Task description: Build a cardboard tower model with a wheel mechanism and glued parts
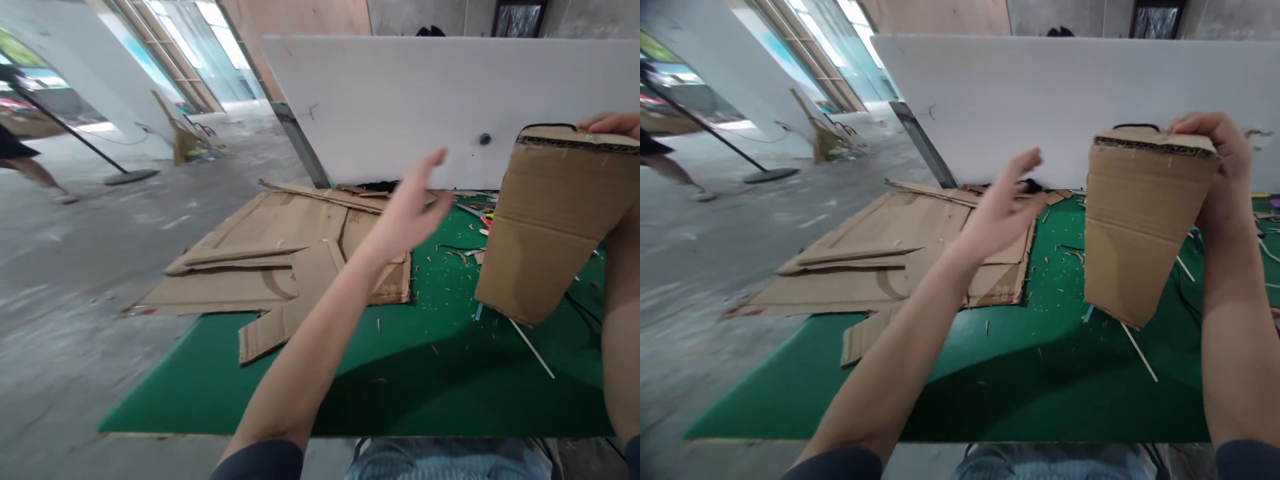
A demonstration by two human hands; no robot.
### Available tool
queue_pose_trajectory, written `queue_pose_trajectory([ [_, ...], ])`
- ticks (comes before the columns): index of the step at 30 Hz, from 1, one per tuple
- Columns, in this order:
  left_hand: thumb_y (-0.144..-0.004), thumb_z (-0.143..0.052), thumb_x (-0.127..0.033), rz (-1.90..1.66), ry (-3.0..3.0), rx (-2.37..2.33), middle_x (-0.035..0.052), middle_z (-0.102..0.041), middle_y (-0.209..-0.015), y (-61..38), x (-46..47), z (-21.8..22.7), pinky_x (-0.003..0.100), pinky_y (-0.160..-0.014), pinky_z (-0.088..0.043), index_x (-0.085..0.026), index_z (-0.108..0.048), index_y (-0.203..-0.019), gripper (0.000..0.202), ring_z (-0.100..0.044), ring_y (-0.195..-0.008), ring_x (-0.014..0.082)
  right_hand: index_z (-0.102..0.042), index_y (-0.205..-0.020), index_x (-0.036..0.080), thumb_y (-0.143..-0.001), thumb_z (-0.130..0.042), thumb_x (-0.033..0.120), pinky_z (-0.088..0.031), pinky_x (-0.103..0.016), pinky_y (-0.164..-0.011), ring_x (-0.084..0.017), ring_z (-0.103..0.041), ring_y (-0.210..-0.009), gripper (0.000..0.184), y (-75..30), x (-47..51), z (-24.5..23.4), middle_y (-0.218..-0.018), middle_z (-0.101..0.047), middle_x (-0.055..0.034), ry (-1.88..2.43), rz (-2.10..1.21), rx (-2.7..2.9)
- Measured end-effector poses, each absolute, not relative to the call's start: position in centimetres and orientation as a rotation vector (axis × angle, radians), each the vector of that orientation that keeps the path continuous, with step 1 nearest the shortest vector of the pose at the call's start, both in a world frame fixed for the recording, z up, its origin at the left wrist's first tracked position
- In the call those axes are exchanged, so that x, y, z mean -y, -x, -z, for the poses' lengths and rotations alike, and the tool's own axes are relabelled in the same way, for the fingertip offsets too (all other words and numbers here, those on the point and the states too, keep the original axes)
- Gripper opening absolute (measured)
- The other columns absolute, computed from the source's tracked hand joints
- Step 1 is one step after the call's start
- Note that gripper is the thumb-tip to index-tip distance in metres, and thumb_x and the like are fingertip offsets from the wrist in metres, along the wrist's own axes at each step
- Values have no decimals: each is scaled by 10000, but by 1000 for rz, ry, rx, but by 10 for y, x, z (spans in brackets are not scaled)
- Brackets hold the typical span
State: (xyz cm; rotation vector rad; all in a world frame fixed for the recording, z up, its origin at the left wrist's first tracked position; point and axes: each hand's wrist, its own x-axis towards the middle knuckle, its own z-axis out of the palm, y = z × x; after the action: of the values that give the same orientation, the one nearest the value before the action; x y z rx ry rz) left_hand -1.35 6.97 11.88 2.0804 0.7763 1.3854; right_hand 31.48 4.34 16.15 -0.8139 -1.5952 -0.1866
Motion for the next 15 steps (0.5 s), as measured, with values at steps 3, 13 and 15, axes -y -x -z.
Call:
queue_pose_trajectory([
  [3,-898,-579,-262,-1253,-2110,-506,41,-508,-1481,-31,-24,-124,412,-1091,-455,-302,-535,-1331,438,-404,-1442,270,-746,-876,276,-762,-770,577,-512,-393,-911,-230,-686,-1021,323,-290,-34,-166,-1038,-751,-104,567,13,1667],
  [13,-936,-589,-237,-1507,-2065,-480,10,-657,-1281,-6,-9,-155,391,-1062,-490,-292,-686,-1118,214,-545,-1330,252,-673,-887,308,-773,-673,710,-552,-435,-950,-258,-663,-1123,418,-233,14,-176,-1134,-712,-70,632,-203,1830],
  [15,-922,-597,-181,-1623,-2128,-495,14,-705,-1181,-1,-7,-157,367,-1033,-504,-269,-721,-1019,180,-626,-1198,217,-668,-864,299,-791,-663,700,-554,-446,-963,-259,-667,-1117,408,-224,14,-175,-1088,-722,-75,640,-145,1800],
])
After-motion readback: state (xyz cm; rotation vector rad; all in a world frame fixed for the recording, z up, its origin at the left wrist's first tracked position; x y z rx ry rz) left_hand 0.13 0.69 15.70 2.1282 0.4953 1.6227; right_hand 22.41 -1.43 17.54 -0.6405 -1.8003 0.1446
